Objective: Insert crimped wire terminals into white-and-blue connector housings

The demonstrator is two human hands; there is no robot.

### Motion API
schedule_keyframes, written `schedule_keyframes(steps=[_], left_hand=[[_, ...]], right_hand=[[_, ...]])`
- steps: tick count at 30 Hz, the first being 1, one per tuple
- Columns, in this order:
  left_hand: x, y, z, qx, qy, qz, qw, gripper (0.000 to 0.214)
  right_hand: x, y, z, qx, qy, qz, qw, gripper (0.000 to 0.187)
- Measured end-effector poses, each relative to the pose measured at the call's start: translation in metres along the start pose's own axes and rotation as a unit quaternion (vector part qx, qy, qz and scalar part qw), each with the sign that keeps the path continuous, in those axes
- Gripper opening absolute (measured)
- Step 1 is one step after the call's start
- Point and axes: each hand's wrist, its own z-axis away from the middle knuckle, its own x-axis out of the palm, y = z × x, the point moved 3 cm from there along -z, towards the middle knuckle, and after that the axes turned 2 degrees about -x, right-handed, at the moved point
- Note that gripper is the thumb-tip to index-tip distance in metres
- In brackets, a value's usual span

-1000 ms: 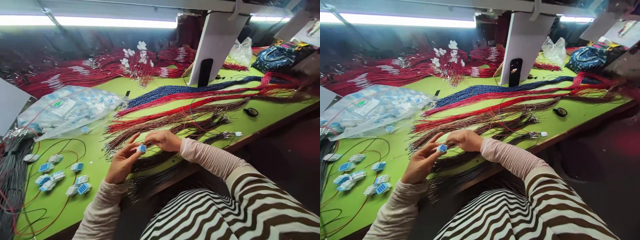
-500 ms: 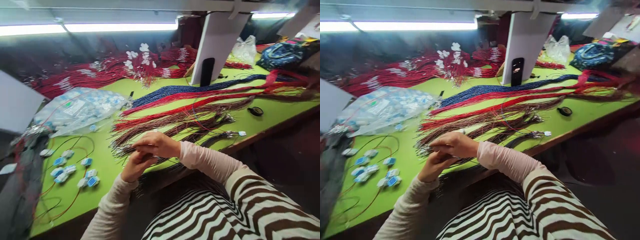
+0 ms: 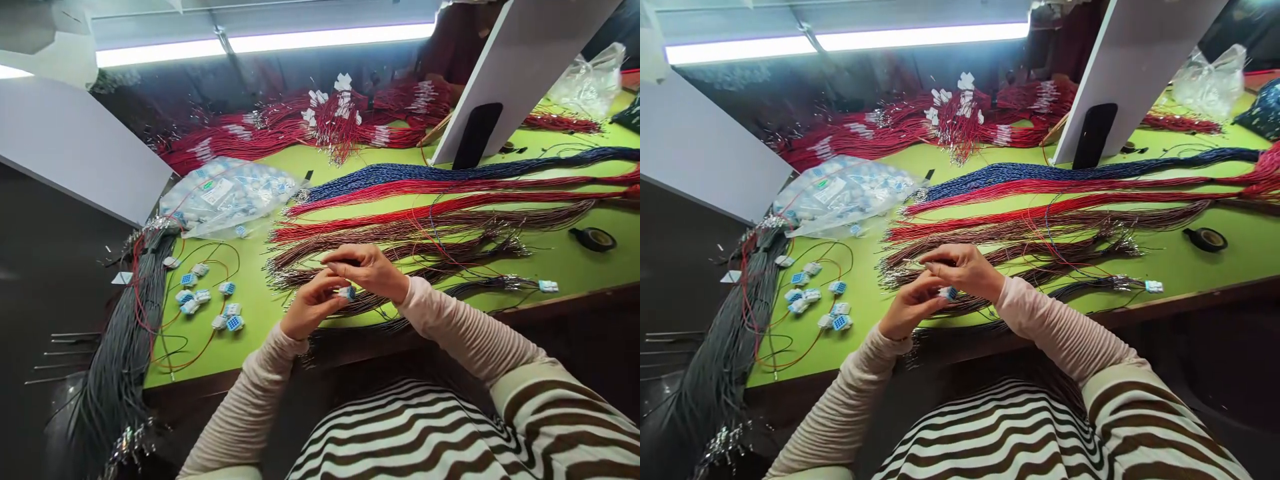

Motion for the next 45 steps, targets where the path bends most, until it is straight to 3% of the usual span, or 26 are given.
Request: schedule_keyframes(steps=[3,8,13,17,36,45], left_hand=[[-0.002,-0.001,0.000,-0.020,0.056,0.040,0.997,0.026],[0.001,-0.006,0.002,-0.096,0.102,0.130,0.982,0.031],[0.002,-0.004,-0.001,-0.115,0.116,0.159,0.974,0.032],[0.000,-0.005,-0.003,-0.121,0.113,0.141,0.976,0.033],[0.002,-0.005,-0.003,-0.095,0.104,0.122,0.983,0.029],[-0.005,-0.010,0.002,-0.041,0.129,-0.007,0.991,0.031]], right_hand=[[-0.008,0.000,0.005,0.000,0.017,0.029,0.999,0.019],[-0.016,0.005,0.012,-0.013,0.019,0.077,0.997,0.014],[-0.022,0.010,0.025,-0.044,0.031,0.124,0.991,0.010],[-0.026,0.009,0.036,-0.039,0.005,0.160,0.986,0.011],[-0.026,0.006,0.043,-0.045,-0.055,0.222,0.973,0.009],[-0.019,0.007,0.044,-0.034,-0.085,0.293,0.952,0.011]])
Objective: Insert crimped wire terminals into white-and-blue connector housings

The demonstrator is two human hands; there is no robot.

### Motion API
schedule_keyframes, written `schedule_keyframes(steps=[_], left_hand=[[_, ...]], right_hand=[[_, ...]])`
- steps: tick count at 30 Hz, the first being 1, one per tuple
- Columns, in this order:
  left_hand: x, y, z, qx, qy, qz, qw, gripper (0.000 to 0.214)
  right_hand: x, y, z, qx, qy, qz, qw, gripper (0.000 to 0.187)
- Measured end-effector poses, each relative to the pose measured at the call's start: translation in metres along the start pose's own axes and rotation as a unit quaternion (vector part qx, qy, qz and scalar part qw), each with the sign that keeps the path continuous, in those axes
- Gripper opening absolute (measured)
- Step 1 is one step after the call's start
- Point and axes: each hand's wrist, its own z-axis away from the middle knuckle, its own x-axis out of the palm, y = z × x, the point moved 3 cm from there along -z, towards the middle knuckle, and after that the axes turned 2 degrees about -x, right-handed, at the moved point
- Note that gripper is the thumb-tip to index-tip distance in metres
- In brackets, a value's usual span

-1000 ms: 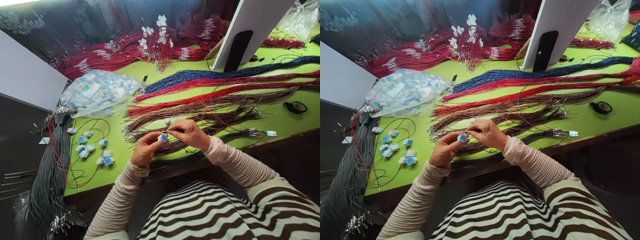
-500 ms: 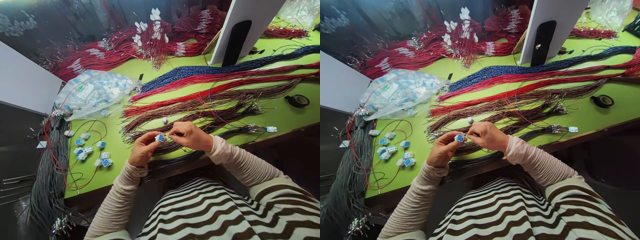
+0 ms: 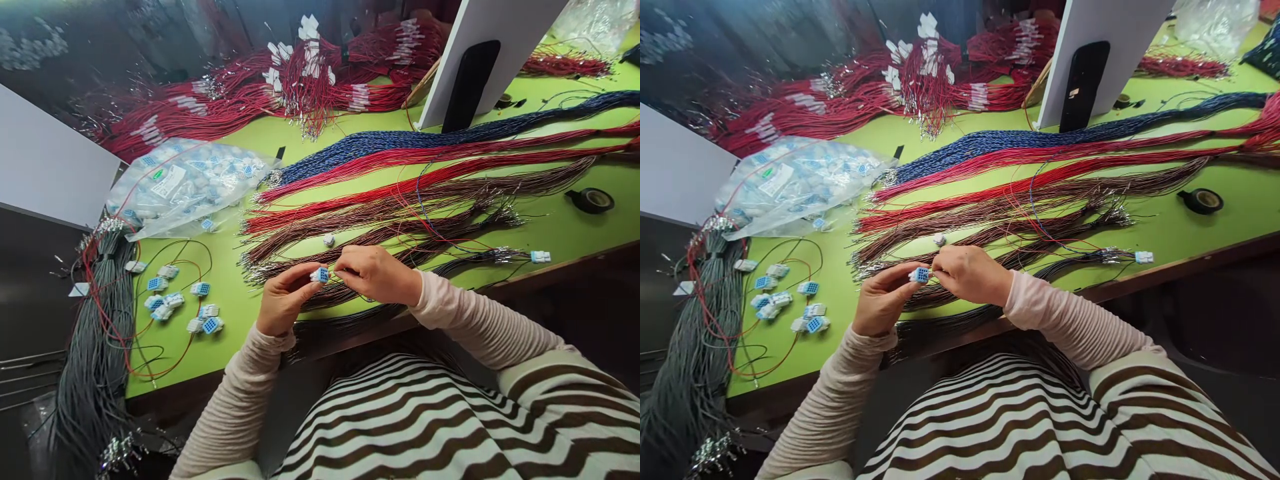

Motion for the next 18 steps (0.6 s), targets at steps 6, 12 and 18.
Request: schedule_keyframes(steps=[6,12,18], left_hand=[[-0.0011,0.0036,0.0021,0.026,-0.007,-0.044,0.999,0.029],[-0.0014,0.0067,0.0036,0.059,-0.003,-0.090,0.994,0.029],[-0.0028,0.0055,0.0033,0.065,-0.006,-0.110,0.992,0.029]], right_hand=[[0.0038,0.0030,0.0023,0.000,-0.020,0.019,1.000,0.014],[0.0040,0.0041,0.0032,-0.005,-0.022,0.006,1.000,0.013],[0.0035,0.0017,0.0021,-0.008,-0.018,0.010,1.000,0.014]])
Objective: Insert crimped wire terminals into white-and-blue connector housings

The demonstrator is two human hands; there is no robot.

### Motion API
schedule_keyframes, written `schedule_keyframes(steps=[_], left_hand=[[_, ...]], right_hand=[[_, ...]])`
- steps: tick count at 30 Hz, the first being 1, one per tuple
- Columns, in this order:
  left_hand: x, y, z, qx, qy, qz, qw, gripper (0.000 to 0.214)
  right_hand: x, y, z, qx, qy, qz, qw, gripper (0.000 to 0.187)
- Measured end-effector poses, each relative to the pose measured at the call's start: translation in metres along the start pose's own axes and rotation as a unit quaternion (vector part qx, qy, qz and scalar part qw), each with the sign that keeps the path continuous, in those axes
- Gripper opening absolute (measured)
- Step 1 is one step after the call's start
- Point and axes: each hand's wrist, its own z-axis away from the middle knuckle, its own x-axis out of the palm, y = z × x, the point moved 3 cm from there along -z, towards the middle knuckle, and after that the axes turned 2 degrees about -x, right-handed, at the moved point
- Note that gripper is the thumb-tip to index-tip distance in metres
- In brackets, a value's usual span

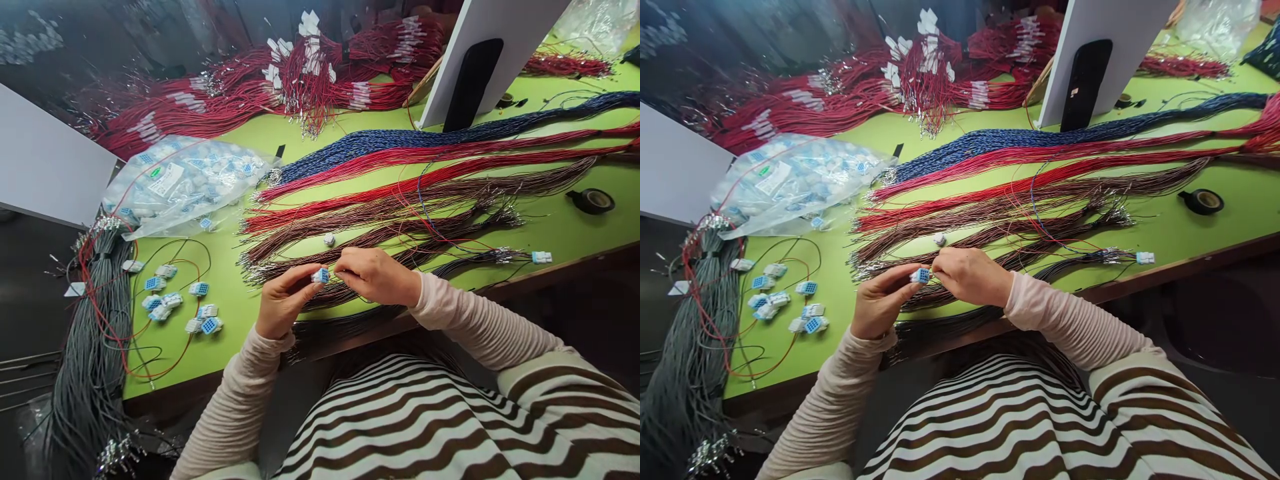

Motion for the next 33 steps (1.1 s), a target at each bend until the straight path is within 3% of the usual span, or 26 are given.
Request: schedule_keyframes(steps=[11,17,25,29,33], left_hand=[[0.002,-0.006,0.001,-0.018,0.012,0.032,0.999,0.031],[0.002,-0.008,0.000,-0.042,0.024,0.126,0.991,0.030],[0.002,-0.006,0.000,-0.056,0.033,0.165,0.984,0.031],[0.001,-0.007,0.000,-0.047,0.030,0.171,0.984,0.031],[0.000,-0.005,0.001,-0.030,0.027,0.163,0.986,0.031]], right_hand=[[0.008,-0.007,-0.003,-0.008,-0.015,0.104,0.994,0.019],[0.004,-0.003,-0.005,-0.003,0.069,-0.040,0.997,0.012],[0.011,0.001,-0.008,0.006,0.100,-0.116,0.988,0.010],[0.011,0.003,-0.010,0.046,0.086,-0.200,0.975,0.011],[0.013,0.002,-0.011,0.050,0.087,-0.209,0.973,0.011]])
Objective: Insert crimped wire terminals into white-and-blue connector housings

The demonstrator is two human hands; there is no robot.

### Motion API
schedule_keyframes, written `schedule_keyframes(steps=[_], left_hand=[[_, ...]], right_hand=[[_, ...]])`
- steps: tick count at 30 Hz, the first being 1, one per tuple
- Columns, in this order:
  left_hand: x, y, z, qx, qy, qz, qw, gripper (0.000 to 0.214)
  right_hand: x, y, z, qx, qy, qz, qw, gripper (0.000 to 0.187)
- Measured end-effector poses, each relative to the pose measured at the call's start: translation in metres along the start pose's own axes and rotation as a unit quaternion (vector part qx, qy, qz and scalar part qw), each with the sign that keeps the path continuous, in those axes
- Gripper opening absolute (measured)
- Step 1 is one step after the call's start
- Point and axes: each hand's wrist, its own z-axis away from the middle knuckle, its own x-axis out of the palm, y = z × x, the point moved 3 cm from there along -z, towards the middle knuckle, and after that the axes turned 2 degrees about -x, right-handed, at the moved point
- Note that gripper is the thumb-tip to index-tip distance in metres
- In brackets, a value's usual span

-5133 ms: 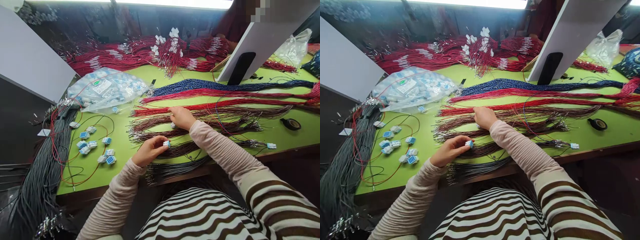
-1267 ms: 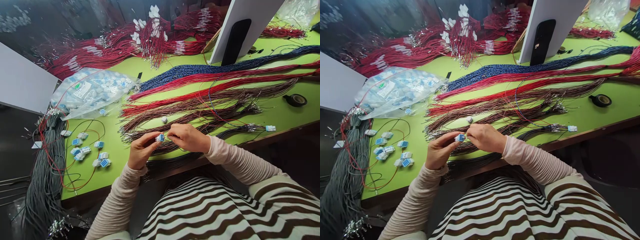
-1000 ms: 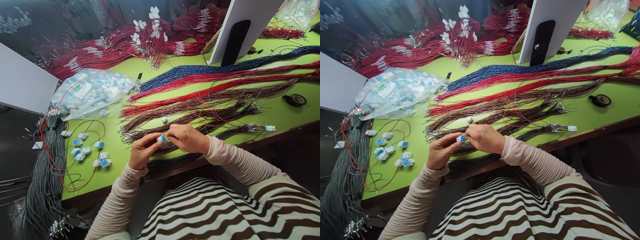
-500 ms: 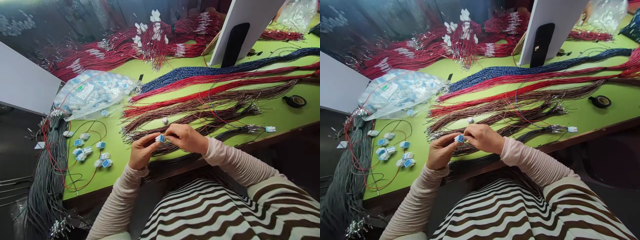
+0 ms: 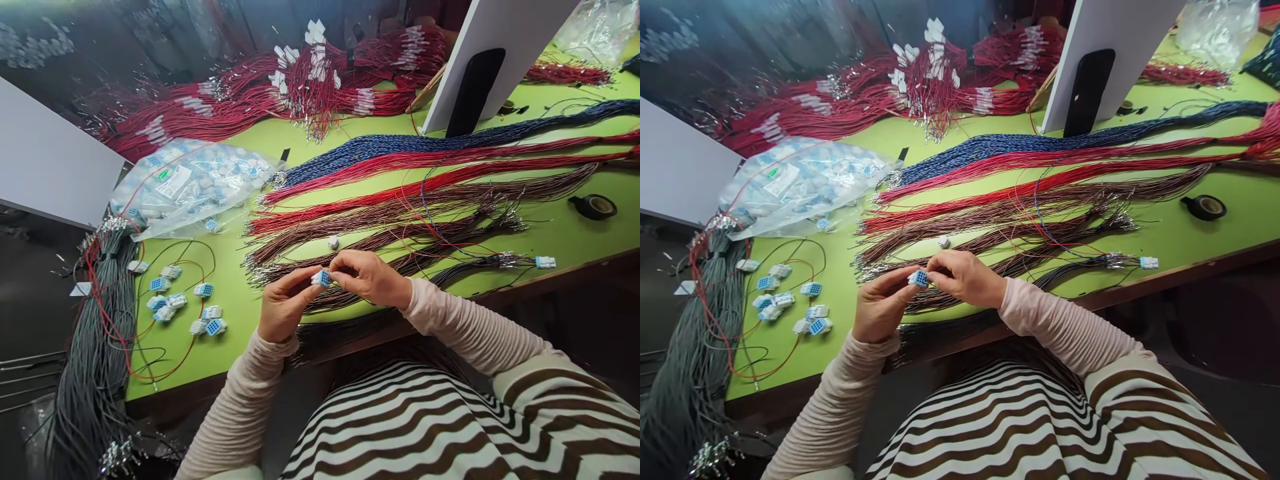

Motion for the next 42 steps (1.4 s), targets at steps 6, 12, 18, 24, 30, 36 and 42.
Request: schedule_keyframes(steps=[6,12,18,24,30,36,42], left_hand=[[0.003,0.004,0.002,0.016,-0.006,-0.042,0.999,0.031],[0.004,0.002,0.002,-0.002,0.026,0.005,1.000,0.030],[0.006,0.004,0.000,-0.029,0.049,0.079,0.995,0.029],[0.006,0.004,0.000,-0.038,0.059,0.059,0.996,0.031],[0.001,0.002,0.002,0.006,0.027,-0.013,1.000,0.031],[-0.002,0.002,0.003,0.011,0.014,-0.005,1.000,0.030],[-0.001,0.003,0.003,0.004,0.014,-0.018,1.000,0.031]], right_hand=[[0.003,0.001,0.000,0.034,0.000,-0.055,0.998,0.012],[0.006,-0.001,0.000,-0.005,0.020,0.003,1.000,0.013],[0.009,-0.004,0.001,-0.028,0.028,0.012,0.999,0.013],[0.004,-0.004,0.001,0.011,0.015,-0.055,0.998,0.012],[0.009,0.000,0.001,0.023,0.023,-0.036,0.999,0.009],[0.011,0.003,0.004,0.153,-0.051,-0.259,0.952,0.022],[0.006,-0.003,0.004,0.114,-0.011,-0.152,0.982,0.015]])
